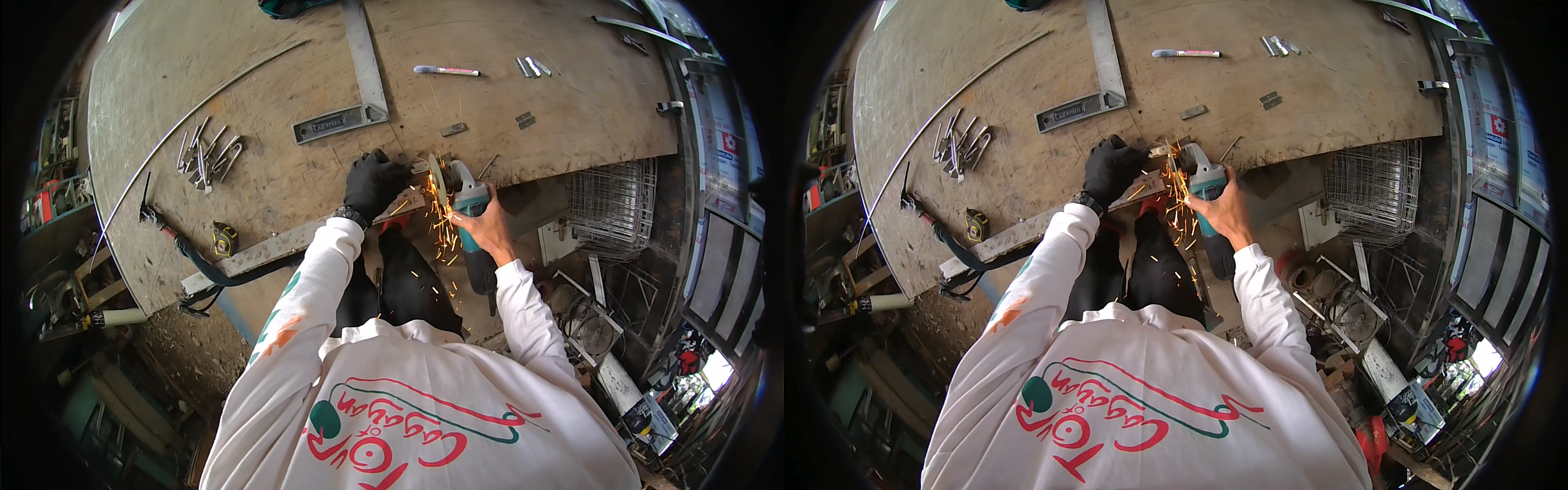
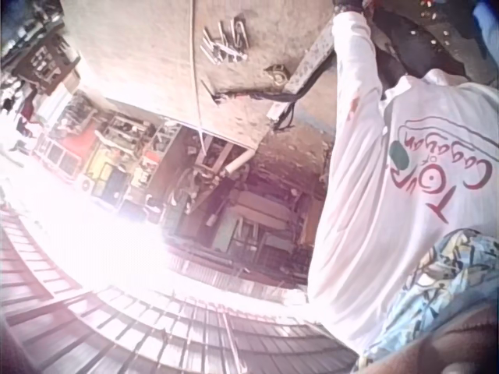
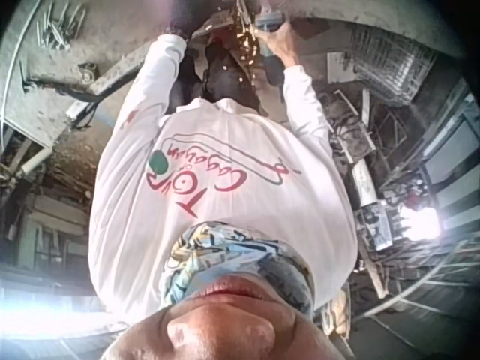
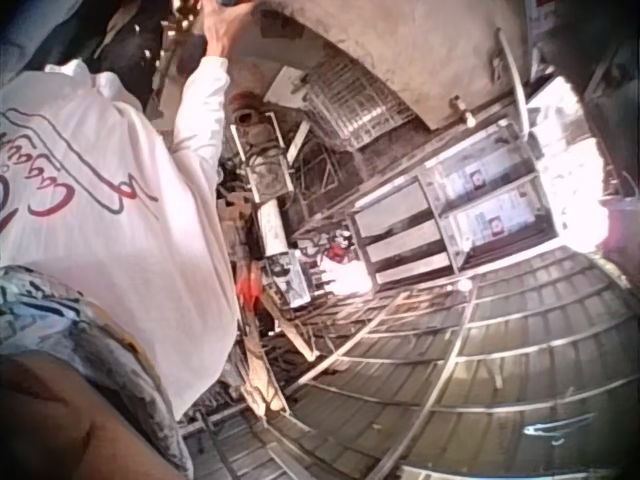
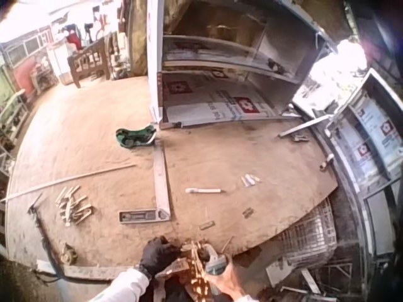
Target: The person measures a metal strip with a tape measure and marks it with a marker. Then they use an angle grinder to cut the metal strip and grind its edges. The person handles the metal pieces and tools on a workbench throughout the process.
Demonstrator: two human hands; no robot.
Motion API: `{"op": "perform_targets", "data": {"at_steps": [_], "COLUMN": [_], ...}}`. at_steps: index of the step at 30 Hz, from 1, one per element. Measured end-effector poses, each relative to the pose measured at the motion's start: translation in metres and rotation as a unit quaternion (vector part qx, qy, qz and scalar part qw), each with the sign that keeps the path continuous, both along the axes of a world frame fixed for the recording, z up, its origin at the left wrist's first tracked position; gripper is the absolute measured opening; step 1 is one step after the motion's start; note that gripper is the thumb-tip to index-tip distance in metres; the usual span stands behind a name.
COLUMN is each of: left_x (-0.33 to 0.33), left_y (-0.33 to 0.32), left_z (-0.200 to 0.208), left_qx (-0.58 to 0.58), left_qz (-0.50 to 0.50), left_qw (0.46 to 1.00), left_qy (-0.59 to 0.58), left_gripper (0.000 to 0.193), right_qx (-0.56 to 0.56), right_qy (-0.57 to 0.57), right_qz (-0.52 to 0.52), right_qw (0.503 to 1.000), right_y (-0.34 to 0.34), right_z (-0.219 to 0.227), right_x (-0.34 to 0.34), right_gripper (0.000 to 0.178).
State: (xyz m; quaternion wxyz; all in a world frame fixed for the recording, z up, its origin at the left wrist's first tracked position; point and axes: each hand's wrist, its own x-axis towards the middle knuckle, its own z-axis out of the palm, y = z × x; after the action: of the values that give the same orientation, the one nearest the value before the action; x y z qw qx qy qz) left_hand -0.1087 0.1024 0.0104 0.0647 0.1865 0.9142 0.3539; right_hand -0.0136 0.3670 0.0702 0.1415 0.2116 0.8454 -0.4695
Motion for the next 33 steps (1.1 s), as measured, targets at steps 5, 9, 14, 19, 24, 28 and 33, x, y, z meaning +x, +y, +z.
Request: {"op": "perform_targets", "data": {"at_steps": [5,9,14,19,24,28,33], "left_x": [-0.002,0.000,0.002,0.003,0.007,0.008,0.009], "left_y": [-0.001,-0.002,-0.001,-0.001,-0.011,-0.010,-0.001], "left_z": [0.000,0.000,0.002,0.001,0.004,-0.002,0.024], "left_qx": [0.003,0.001,0.025,0.015,0.014,-0.089,-0.078], "left_qz": [0.006,0.010,0.016,0.006,-0.042,-0.056,-0.081], "left_qw": [1.000,1.000,0.999,0.999,0.998,0.994,0.993], "left_qy": [-0.019,-0.005,-0.030,-0.037,0.050,0.026,0.047], "left_gripper": [0.012,0.014,0.014,0.020,0.023,0.022,0.026], "right_qx": [-0.010,-0.031,-0.015,-0.017,-0.146,-0.158,-0.133], "right_qy": [-0.012,-0.036,-0.046,-0.052,-0.058,-0.049,-0.006], "right_qz": [-0.006,-0.017,-0.008,0.009,-0.075,-0.069,-0.097], "right_qw": [1.000,0.999,0.999,0.998,0.985,0.984,0.986], "right_y": [-0.002,-0.009,-0.007,0.011,0.025,0.034,0.034], "right_z": [-0.004,0.009,0.018,0.009,0.014,0.021,0.010], "right_x": [0.005,-0.012,-0.004,0.041,0.072,0.077,0.087], "right_gripper": [0.090,0.087,0.087,0.094,0.095,0.098,0.103]}}
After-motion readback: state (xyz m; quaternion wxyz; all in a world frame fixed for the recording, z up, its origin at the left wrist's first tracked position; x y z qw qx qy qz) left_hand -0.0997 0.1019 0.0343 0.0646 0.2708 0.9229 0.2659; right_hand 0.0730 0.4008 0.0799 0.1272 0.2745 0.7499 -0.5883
